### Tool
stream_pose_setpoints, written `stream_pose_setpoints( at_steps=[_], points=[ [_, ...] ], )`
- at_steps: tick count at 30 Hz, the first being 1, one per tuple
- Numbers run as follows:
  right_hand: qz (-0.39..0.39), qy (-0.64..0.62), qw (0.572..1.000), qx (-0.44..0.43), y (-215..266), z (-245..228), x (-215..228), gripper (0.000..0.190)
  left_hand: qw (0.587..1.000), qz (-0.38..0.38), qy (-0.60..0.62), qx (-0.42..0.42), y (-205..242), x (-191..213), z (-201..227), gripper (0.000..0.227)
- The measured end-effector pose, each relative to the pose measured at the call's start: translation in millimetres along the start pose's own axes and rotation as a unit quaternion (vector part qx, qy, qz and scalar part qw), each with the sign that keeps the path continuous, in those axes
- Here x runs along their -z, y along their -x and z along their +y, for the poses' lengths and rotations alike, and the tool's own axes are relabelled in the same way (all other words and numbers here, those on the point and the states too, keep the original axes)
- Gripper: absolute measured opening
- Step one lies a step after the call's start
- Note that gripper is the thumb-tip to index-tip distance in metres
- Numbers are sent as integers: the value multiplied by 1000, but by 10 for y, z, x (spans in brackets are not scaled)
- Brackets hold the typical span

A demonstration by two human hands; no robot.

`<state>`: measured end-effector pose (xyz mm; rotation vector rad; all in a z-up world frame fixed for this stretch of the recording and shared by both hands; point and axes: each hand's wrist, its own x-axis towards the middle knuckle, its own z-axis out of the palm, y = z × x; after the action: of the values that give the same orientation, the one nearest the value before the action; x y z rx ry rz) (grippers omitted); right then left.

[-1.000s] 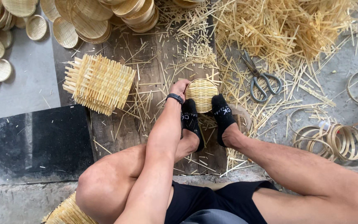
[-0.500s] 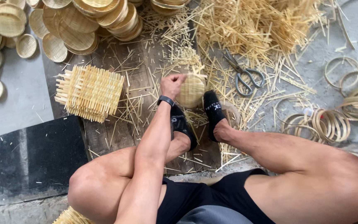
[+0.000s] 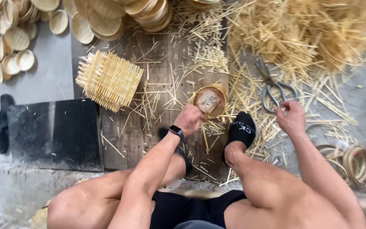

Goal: The person weaves a round bamboo base and uses scissors to trim the excess strips.

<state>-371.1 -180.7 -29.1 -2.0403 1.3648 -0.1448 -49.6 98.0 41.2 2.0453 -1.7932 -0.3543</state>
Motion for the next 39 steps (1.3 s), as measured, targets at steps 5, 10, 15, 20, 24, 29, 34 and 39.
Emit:
stream_pose_setpoints(
  at_steps=[5, 10, 15, 20, 24, 29, 34, 39],
  points=[
    [23, 163, 981, 102, -427, 80, -302, 65, 937, 116, 150, 294, -453, -181, 363, 86],
    [-183, 163, 962, -118, -669, 91, -263, 63, 945, 168, 66, 272, -743, -424, 324, 98],
    [-231, 11, 959, -163, -473, 54, -196, 40, 953, 195, 116, 200, -688, -437, 110, 94],
    [-214, -167, 956, -109, -22, -735, -40, 32, 997, -11, -46, 58, -885, -307, -217, 92],
    [-136, -163, 969, -126, 247, -1472, 90, 30, 984, 71, 15, 161, -839, -25, 8, 96],
    [-55, -379, 924, -13, 647, -1853, -79, 35, 949, 153, 119, 251, -803, -162, 114, 90],
    [-312, -147, 904, -253, 359, -1835, -143, 33, 955, 149, 85, 241, -803, -256, 45, 88],
    [-298, -8, 929, -218, 218, -1797, 170, 47, 976, 113, 52, 181, -744, -188, 1, 87]
  ],
)
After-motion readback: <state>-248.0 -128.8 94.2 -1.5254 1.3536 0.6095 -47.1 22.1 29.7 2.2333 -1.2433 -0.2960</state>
